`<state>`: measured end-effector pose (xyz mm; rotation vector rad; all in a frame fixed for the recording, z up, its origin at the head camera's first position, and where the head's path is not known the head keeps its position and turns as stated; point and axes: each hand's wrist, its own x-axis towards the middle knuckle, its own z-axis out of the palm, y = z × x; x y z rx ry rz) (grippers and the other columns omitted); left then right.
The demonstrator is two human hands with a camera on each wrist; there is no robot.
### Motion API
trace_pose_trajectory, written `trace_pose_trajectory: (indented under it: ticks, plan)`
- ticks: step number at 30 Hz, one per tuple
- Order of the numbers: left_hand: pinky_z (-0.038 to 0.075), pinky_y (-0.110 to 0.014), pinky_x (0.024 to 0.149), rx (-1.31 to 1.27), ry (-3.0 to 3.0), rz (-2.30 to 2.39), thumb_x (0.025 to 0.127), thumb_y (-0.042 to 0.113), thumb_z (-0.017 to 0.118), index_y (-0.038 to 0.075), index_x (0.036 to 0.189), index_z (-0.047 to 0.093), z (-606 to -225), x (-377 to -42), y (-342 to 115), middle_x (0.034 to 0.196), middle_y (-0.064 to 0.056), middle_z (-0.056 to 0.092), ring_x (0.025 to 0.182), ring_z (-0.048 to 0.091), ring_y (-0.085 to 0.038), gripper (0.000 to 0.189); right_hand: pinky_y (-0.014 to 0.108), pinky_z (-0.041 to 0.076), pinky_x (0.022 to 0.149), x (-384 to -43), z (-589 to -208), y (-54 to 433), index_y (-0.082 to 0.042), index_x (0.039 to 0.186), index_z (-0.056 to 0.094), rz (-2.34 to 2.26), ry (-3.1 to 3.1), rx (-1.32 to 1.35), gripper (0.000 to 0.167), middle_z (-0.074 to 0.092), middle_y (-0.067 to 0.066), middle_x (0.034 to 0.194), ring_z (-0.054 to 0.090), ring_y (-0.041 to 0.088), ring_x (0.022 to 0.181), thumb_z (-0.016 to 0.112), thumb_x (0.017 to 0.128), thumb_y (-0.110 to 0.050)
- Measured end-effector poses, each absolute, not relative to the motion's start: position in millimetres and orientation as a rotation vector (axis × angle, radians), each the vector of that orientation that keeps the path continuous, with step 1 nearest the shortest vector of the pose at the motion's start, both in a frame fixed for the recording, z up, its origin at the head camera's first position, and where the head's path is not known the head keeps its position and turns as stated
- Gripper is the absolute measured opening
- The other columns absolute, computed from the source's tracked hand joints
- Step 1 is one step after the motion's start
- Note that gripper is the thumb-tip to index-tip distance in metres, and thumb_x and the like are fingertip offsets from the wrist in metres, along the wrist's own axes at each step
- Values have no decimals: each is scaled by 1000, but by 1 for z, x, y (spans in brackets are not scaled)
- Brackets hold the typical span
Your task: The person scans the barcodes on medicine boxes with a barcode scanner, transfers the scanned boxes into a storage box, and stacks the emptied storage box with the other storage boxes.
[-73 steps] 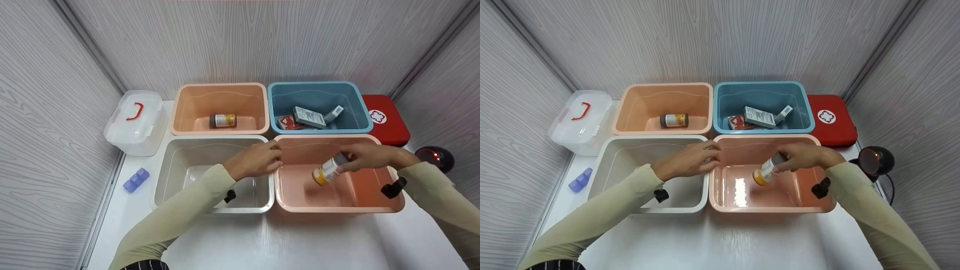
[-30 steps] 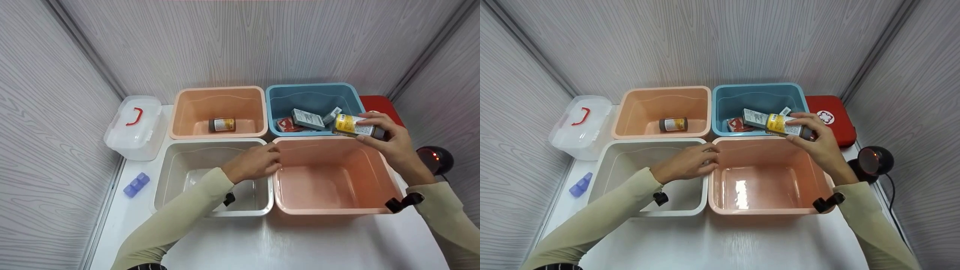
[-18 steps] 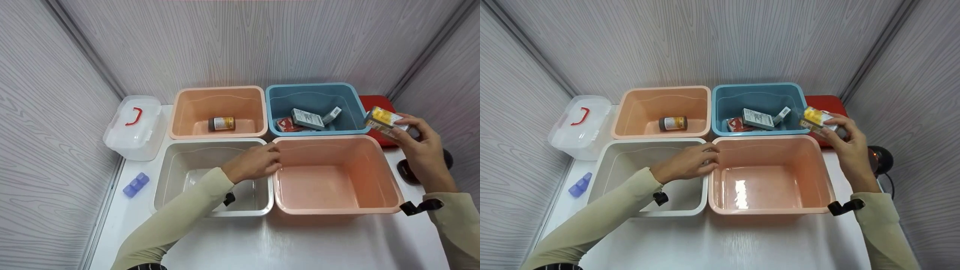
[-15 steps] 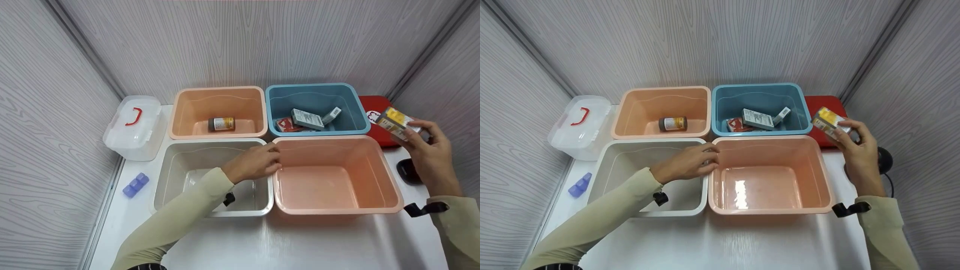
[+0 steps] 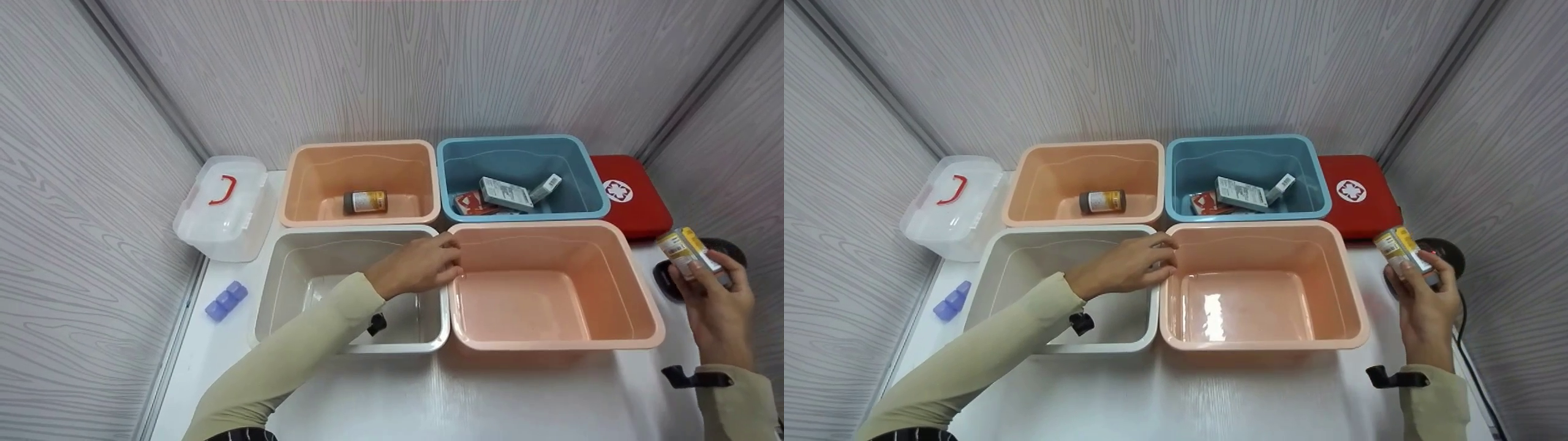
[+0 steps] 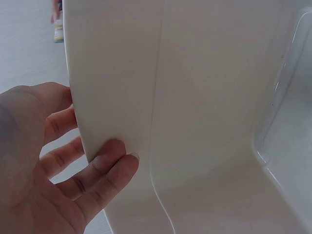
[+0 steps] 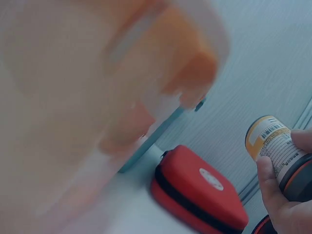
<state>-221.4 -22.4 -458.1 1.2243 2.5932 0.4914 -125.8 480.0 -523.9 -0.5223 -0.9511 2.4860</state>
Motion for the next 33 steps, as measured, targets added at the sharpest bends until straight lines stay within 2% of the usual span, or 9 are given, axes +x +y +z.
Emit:
trace_pose_trajectory:
  ticks: [4, 8, 11, 18, 21, 26, 30, 32, 33]
  plan:
    - [53, -41, 116, 1215, 2587, 504, 113, 36, 58, 15, 130, 76, -457, -222, -22, 152, -8, 59, 131, 63, -25, 32, 38, 68, 85, -121, -537, 478, -9, 131, 68, 2516, -829, -635, 54, 44, 1, 138, 77, 33, 89, 64, 92, 28]
    - [53, -40, 116, 1235, 2587, 503, 113, 36, 59, 15, 130, 76, -458, -223, -22, 151, -8, 60, 130, 63, -24, 32, 36, 65, 95, -117, -548, 476, -18, 136, 67, 2542, -775, -771, 60, 39, -4, 142, 71, 27, 101, 66, 93, 25]
    - [53, -40, 116, 1256, 2587, 499, 113, 35, 59, 14, 129, 76, -459, -223, -21, 150, -9, 61, 130, 64, -25, 32, 35, 63, 100, -114, -555, 478, -21, 137, 67, 2574, -692, -811, 61, 40, -6, 140, 65, 23, 108, 65, 95, 23]
    - [52, -42, 116, 1287, 2606, 444, 113, 34, 58, 12, 129, 74, -460, -224, -21, 151, -11, 60, 130, 64, -27, 32, 34, 59, 108, -107, -566, 481, -20, 133, 68, 2628, -537, -795, 54, 50, -3, 132, 62, 21, 107, 62, 98, 21]
    - [52, -42, 116, 1268, 2601, 448, 113, 34, 57, 12, 131, 74, -459, -223, -22, 152, -10, 59, 131, 63, -27, 33, 35, 62, 103, -106, -562, 479, -19, 136, 67, 2602, -628, -787, 57, 46, -5, 136, 66, 23, 105, 63, 96, 22]
    - [52, -42, 117, 1239, 2599, 448, 114, 36, 56, 14, 131, 74, -458, -222, -22, 154, -9, 58, 133, 63, -27, 33, 34, 67, 84, -117, -541, 475, -10, 136, 65, 2455, -903, -660, 57, 47, 2, 138, 74, 28, 93, 66, 92, 26]
    - [52, -42, 117, 1230, 2597, 454, 114, 36, 56, 14, 131, 74, -458, -222, -21, 154, -9, 58, 132, 63, -27, 33, 28, 66, 84, -127, -517, 471, -5, 140, 61, 2320, -1201, -535, 55, 41, 4, 144, 62, 22, 120, 67, 93, 23]
    - [52, -42, 117, 1229, 2596, 454, 114, 36, 56, 14, 131, 74, -458, -222, -21, 153, -9, 58, 131, 63, -26, 33, 27, 65, 88, -132, -505, 469, -5, 144, 58, 2289, -1330, -471, 55, 38, 3, 145, 51, 22, 128, 67, 95, 20]
    - [52, -41, 116, 1232, 2596, 454, 114, 35, 57, 14, 131, 74, -458, -222, -21, 153, -9, 58, 131, 63, -26, 33, 26, 65, 89, -134, -499, 469, -5, 146, 57, 2286, -1383, -436, 56, 38, 3, 145, 51, 21, 129, 67, 96, 19]
